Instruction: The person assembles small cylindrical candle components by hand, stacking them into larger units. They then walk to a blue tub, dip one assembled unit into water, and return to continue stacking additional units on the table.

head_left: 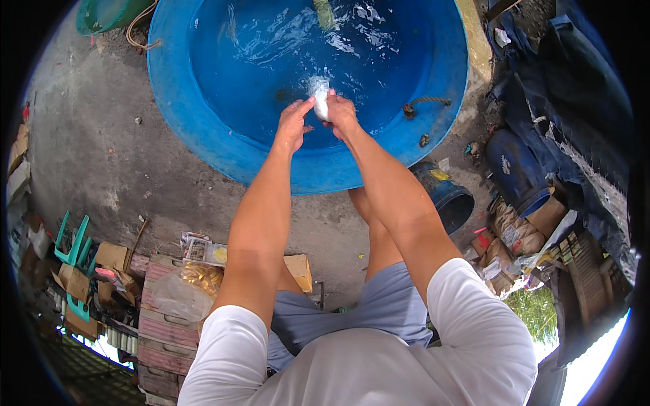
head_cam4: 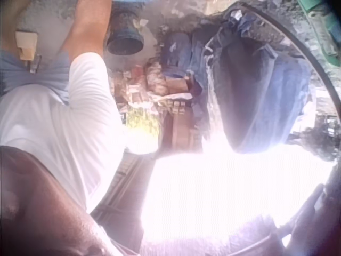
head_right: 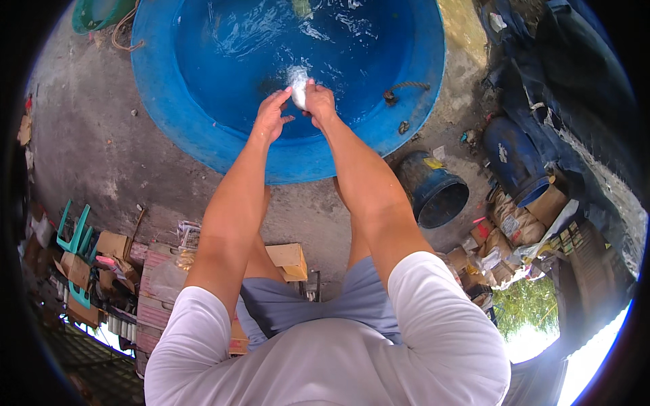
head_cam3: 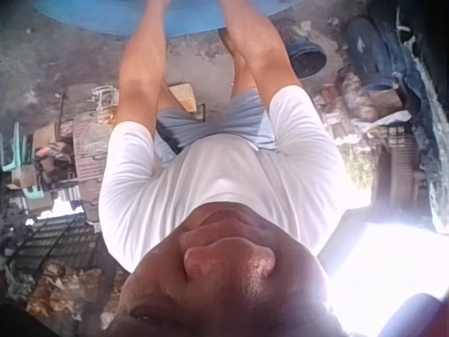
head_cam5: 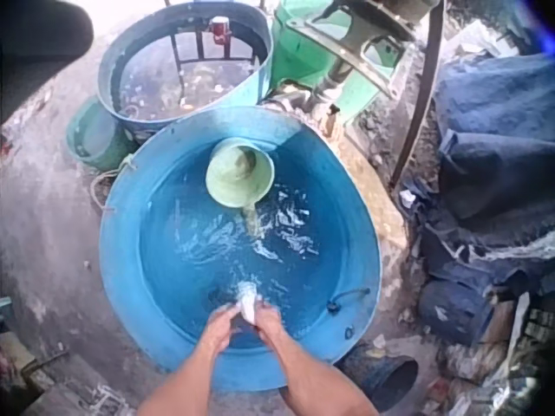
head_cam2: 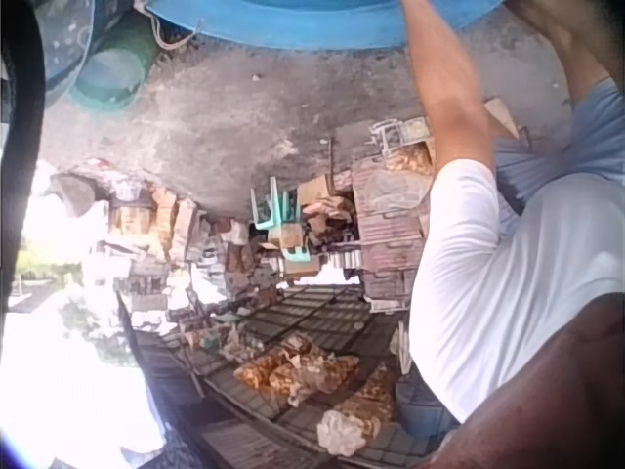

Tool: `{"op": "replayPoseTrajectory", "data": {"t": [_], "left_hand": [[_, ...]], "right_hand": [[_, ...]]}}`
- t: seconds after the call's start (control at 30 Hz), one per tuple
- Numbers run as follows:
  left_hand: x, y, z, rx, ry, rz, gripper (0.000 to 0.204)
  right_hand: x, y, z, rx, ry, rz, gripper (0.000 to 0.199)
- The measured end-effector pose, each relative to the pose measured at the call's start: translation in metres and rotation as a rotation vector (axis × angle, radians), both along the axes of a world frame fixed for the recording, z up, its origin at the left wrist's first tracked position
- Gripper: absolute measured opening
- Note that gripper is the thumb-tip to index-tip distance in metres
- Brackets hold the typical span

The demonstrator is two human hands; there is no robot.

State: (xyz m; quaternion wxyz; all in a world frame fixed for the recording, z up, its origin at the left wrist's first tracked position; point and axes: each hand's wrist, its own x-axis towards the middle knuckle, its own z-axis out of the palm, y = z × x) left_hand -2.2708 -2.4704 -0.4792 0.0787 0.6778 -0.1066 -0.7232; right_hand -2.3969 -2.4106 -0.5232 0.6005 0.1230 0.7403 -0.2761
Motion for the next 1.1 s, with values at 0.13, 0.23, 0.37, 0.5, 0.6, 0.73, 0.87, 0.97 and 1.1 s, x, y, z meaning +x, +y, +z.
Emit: {"op": "replayPoseTrajectory", "data": {"t": [0.13, 0.23, 0.37, 0.5, 0.6, 0.73, 0.87, 0.97, 1.1], "left_hand": [[0.011, 0.005, -0.028, 0.055, 0.525, 0.338, 0.037], [-0.006, 0.0, 0.004, -0.031, 0.184, 0.329, 0.042], [0.01, -0.01, -0.016, -0.197, 0.06, 0.083, 0.047], [0.0, -0.015, -0.008, -0.224, 0.044, 0.03, 0.038], [0.005, -0.014, -0.015, -0.289, 0.038, 0.041, 0.034], [0.0, -0.002, -0.002, -0.252, 0.109, 0.154, 0.028], [-0.003, 0.01, 0.013, -0.233, 0.134, 0.402, 0.024], [0.009, 0.013, 0.019, -0.273, 0.016, 0.461, 0.022], [0.013, 0.021, -0.001, -0.336, 0.039, 0.345, 0.025]], "right_hand": [[-0.009, -0.003, 0.019, -0.038, -0.233, 0.262, 0.051], [-0.021, 0.003, 0.031, -0.163, -0.202, -0.049, 0.054], [-0.005, -0.005, 0.064, -0.263, -0.123, 0.222, 0.051], [-0.02, -0.008, 0.053, -0.107, -0.168, 0.324, 0.049], [-0.015, -0.016, 0.055, -0.18, -0.02, 0.34, 0.057], [-0.006, -0.022, 0.059, -0.279, 0.313, 0.55, 0.064], [-0.011, -0.015, 0.032, -0.269, 0.388, 0.491, 0.039], [-0.033, -0.013, 0.022, -0.034, 0.305, 0.019, 0.029], [-0.027, -0.008, 0.013, -0.23, 0.846, 0.4, 0.024]]}}
